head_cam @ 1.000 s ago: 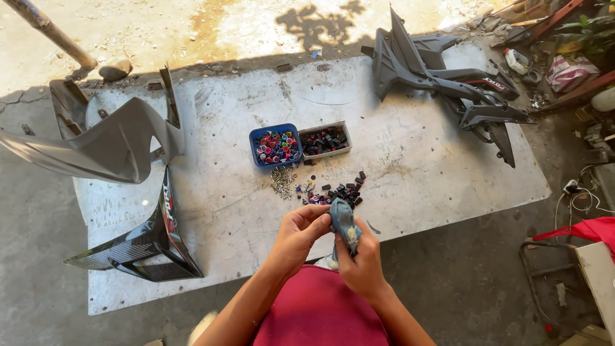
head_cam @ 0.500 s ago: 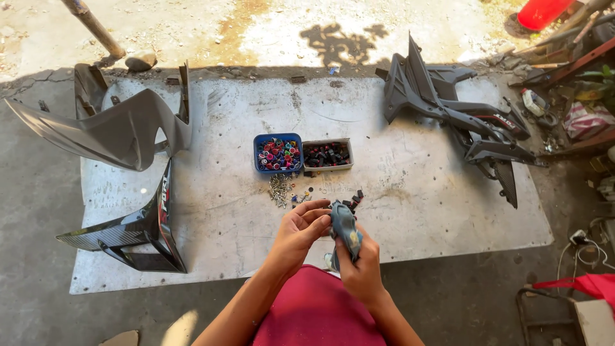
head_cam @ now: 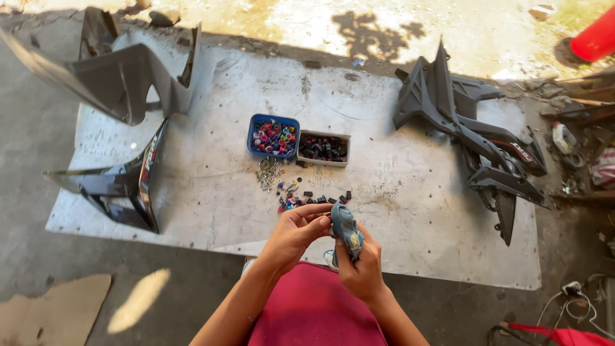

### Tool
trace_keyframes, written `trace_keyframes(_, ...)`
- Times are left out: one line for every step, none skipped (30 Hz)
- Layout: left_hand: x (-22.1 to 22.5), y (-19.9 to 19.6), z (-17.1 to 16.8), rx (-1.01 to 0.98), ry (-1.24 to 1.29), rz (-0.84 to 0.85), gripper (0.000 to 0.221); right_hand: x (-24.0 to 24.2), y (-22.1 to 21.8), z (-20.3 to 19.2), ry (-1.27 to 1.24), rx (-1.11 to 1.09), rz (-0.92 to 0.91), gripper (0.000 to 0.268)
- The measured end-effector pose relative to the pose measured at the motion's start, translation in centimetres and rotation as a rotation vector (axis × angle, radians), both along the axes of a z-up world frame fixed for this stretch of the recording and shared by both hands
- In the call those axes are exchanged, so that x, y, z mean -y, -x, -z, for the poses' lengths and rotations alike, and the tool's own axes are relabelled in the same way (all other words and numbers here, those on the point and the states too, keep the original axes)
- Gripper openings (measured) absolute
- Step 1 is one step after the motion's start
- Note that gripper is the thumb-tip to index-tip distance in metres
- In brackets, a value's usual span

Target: Sorting and cleaning small motorcycle fairing bolts and clips on a workbench.

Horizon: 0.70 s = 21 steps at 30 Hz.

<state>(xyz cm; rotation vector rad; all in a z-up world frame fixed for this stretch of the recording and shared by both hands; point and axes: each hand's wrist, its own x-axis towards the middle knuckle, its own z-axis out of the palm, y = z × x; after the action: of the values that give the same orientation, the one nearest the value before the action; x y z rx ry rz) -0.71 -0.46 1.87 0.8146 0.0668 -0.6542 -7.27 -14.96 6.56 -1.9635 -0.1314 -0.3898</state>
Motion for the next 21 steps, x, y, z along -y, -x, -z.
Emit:
trace_keyframes(0.2, 0.4, 0.3, -0.001, 0.010, 0.016, 0.041, 0.2, -0.1, 0.3, 0.002, 0.015, -0.017, 0.014)
trace_keyframes(0.3, 1.1, 0.5, -0.013, 0.002, -0.008, 0.041, 0.5, 0.1, 0.2, -0.007, 0.003, -0.042, 0.014)
trace_keyframes(0.5, 1.4, 0.6, 0.004, 0.020, -0.001, 0.036, 0.8, -0.1, 0.2, -0.031, -0.001, -0.069, 0.016)
trace_keyframes(0.6, 1.7, 0.6, 0.021, 0.038, 0.007, 0.031, 1.1, -0.2, 0.1, -0.055, -0.005, -0.096, 0.017)
trace_keyframes(0.6, 1.9, 1.0, 0.019, 0.033, -0.005, 0.031, 1.4, -0.2, 0.4, -0.060, -0.007, -0.108, 0.017)
trace_keyframes(0.6, 2.2, 1.4, 0.008, 0.000, -0.049, 0.028, 1.7, -0.1, 0.7, -0.024, 0.006, -0.122, 0.017)
trace_keyframes(0.6, 2.3, 1.8, -0.003, -0.032, -0.085, 0.025, 1.9, -0.1, 1.1, 0.012, 0.019, -0.128, 0.016)
trace_keyframes(0.6, 2.7, 1.8, -0.005, -0.036, -0.089, 0.025, 1.9, 0.4, 1.1, 0.008, 0.017, -0.133, 0.016)
trace_keyframes(0.6, 2.7, 1.7, -0.001, -0.065, -0.120, 0.021, 1.8, 0.6, 1.1, -0.011, 0.034, -0.170, 0.013)
trace_keyframes(0.5, 2.8, 1.6, 0.004, -0.094, -0.150, 0.019, 1.7, 0.9, 1.1, -0.029, 0.050, -0.206, 0.009)
trace_keyframes(0.1, 2.8, 1.4, 0.009, -0.094, -0.149, 0.019, 1.6, 0.9, 0.9, -0.029, 0.055, -0.205, 0.009)
trace_keyframes(-0.3, 2.8, 1.3, 0.051, -0.141, -0.122, 0.017, 1.3, 0.8, 0.6, -0.039, 0.035, -0.195, 0.011)
trace_keyframes(-0.5, 2.5, 1.2, 0.095, -0.183, -0.096, 0.015, 1.3, 0.5, 0.4, -0.043, 0.018, -0.186, 0.013)
trace_keyframes(-0.3, 2.1, 1.0, 0.102, -0.179, -0.096, 0.015, 1.5, 0.0, 0.7, -0.039, 0.024, -0.186, 0.013)
trace_keyframes(-0.4, 2.4, 0.9, 0.121, -0.188, -0.057, 0.014, 1.4, 0.1, 1.1, -0.030, 0.016, -0.166, 0.018)
trace_keyframes(-0.6, 2.7, 0.9, 0.141, -0.197, -0.018, 0.014, 1.4, 0.3, 1.6, -0.021, 0.008, -0.147, 0.024)
trace_keyframes(-0.5, 3.0, 1.1, 0.128, -0.200, -0.010, 0.014, 1.3, 0.8, 1.5, -0.024, -0.006, -0.140, 0.024)
trace_keyframes(-0.5, 3.2, 1.2, 0.092, -0.198, -0.041, 0.014, 1.3, 1.1, 1.3, -0.019, -0.001, -0.149, 0.020)
trace_keyframes(-0.4, 2.6, 1.2, 0.075, -0.194, -0.064, 0.014, 1.2, 0.9, 1.0, -0.010, 0.021, -0.148, 0.016)
trace_keyframes(-0.7, 2.4, 1.1, 0.080, -0.194, -0.048, 0.014, 0.8, 0.7, 0.9, -0.010, 0.026, -0.131, 0.016)
trace_keyframes(-0.8, 2.3, 1.1, 0.096, -0.197, -0.066, 0.013, 0.5, 0.7, 0.8, -0.017, 0.050, -0.143, 0.012)
